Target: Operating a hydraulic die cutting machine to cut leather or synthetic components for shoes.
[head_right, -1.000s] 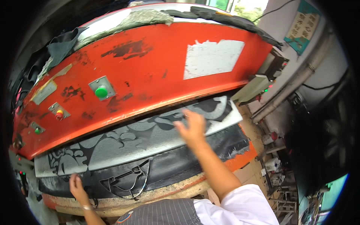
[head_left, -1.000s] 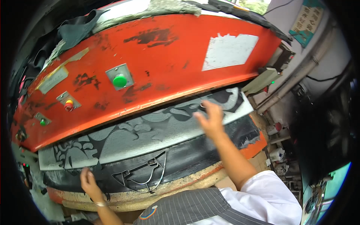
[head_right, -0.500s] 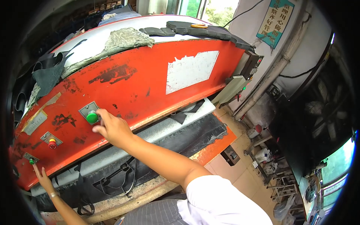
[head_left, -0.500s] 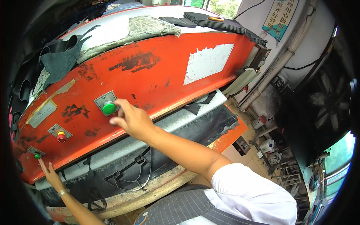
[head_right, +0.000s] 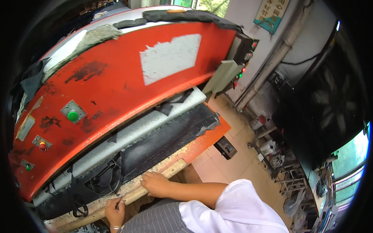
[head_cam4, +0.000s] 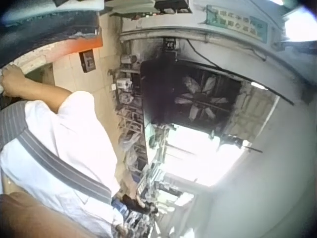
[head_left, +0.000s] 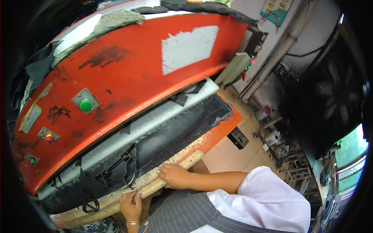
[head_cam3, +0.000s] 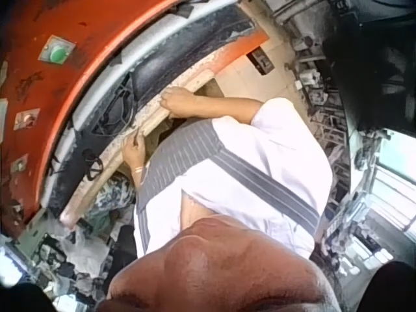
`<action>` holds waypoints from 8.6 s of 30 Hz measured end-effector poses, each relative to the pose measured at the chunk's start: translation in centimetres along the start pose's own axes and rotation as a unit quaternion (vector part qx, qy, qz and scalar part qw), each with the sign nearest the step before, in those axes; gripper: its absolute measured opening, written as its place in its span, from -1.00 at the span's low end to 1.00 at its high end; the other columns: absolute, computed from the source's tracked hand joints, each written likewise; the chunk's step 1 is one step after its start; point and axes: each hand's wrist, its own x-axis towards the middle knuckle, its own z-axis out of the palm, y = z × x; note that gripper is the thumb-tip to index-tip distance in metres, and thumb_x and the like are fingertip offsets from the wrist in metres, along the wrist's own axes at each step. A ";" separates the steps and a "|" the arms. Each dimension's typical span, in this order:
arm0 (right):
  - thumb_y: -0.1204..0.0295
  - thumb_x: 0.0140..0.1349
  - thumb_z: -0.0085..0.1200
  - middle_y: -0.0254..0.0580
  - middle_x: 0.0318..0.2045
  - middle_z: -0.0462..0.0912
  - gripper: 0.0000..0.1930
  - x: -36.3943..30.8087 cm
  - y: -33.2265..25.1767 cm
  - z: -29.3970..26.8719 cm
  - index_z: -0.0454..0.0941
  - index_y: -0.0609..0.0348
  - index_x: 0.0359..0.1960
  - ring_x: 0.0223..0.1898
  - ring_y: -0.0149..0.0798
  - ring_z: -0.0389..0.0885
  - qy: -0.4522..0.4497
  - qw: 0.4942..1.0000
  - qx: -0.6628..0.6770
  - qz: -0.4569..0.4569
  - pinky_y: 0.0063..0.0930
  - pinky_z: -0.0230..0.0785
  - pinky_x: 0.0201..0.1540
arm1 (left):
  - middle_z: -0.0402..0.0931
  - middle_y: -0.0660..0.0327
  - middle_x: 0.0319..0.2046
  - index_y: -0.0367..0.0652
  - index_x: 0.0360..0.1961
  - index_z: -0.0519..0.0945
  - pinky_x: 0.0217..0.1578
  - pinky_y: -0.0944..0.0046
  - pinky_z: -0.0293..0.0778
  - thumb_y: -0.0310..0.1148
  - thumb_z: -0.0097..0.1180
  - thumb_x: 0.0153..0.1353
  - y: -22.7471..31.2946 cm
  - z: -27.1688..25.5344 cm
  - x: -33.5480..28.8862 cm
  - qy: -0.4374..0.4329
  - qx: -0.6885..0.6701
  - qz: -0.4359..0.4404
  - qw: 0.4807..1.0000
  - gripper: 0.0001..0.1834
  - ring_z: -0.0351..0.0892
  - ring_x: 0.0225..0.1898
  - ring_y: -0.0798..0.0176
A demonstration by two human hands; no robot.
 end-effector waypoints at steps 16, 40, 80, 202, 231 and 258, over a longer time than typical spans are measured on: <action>0.08 0.07 0.22 -0.07 -0.11 0.46 -0.41 6.9 17.2 -9.2 0.39 0.16 0.05 -0.06 0.00 0.44 0.329 0.911 -0.059 0.243 -0.18 0.44 -0.06 | 0.56 0.03 -0.41 -0.24 -0.33 0.64 -0.31 0.16 0.47 -0.32 0.17 0.11 9.1 8.3 26.2 -0.197 -0.091 0.154 0.964 -0.80 0.57 -0.36 0.01; 0.35 0.07 0.14 0.01 -0.41 0.61 -0.52 2.7 23.6 -14.0 0.45 0.07 0.09 -0.38 -0.13 0.64 0.226 0.860 0.265 0.373 -0.30 0.48 -0.37 | 0.46 0.12 -0.21 -0.11 -0.16 0.51 -0.10 0.06 0.40 -0.38 0.28 -0.02 13.2 19.4 31.8 0.055 0.014 0.176 0.983 -0.64 0.42 -0.10 -0.02; 0.08 -0.25 0.44 -0.05 0.12 0.47 -0.06 0.6 24.0 -9.2 0.32 -0.02 0.27 0.18 -0.02 0.35 0.239 0.956 0.020 0.170 -0.21 0.11 0.23 | 0.27 0.05 0.27 -0.13 0.05 0.39 0.23 -0.01 0.08 -0.43 0.10 0.03 13.5 20.6 26.8 -0.178 -0.099 0.140 0.969 -0.52 0.12 0.30 -0.10; 0.44 0.25 0.13 -0.20 -0.24 0.36 -0.82 -23.2 -24.0 7.8 0.56 0.29 -0.18 -0.23 -0.34 0.44 -0.185 0.800 0.539 -0.191 -0.51 0.38 -0.22 | 0.41 0.08 -0.10 -0.25 -0.09 0.33 -0.07 0.31 0.41 -0.64 0.18 0.09 16.4 0.3 -39.8 0.422 -0.363 -0.159 0.815 -0.62 0.45 -0.16 0.28; 0.18 0.02 0.31 0.16 -0.06 0.53 -0.46 -14.2 -6.6 1.1 0.48 0.33 -0.07 0.01 0.07 0.49 -0.143 0.989 -0.032 -0.008 -0.20 0.31 0.07 | 0.55 0.06 -0.12 -0.19 0.26 0.29 -0.16 -0.05 0.46 -0.45 0.13 0.13 4.1 10.7 -85.2 0.406 0.112 -0.661 0.621 -0.38 0.54 -0.14 -0.03; 0.13 0.31 -0.04 0.23 -0.02 0.42 -0.58 22.6 1.7 2.0 0.39 0.27 -0.03 -0.09 0.17 0.56 0.191 0.875 -0.153 0.417 -0.07 0.46 -0.06 | 0.61 -0.03 -0.42 -0.30 -0.36 0.62 -0.27 0.08 0.44 -0.16 0.11 0.16 -48.5 -25.9 3.9 0.282 0.054 -0.245 0.926 -0.65 0.59 -0.34 -0.04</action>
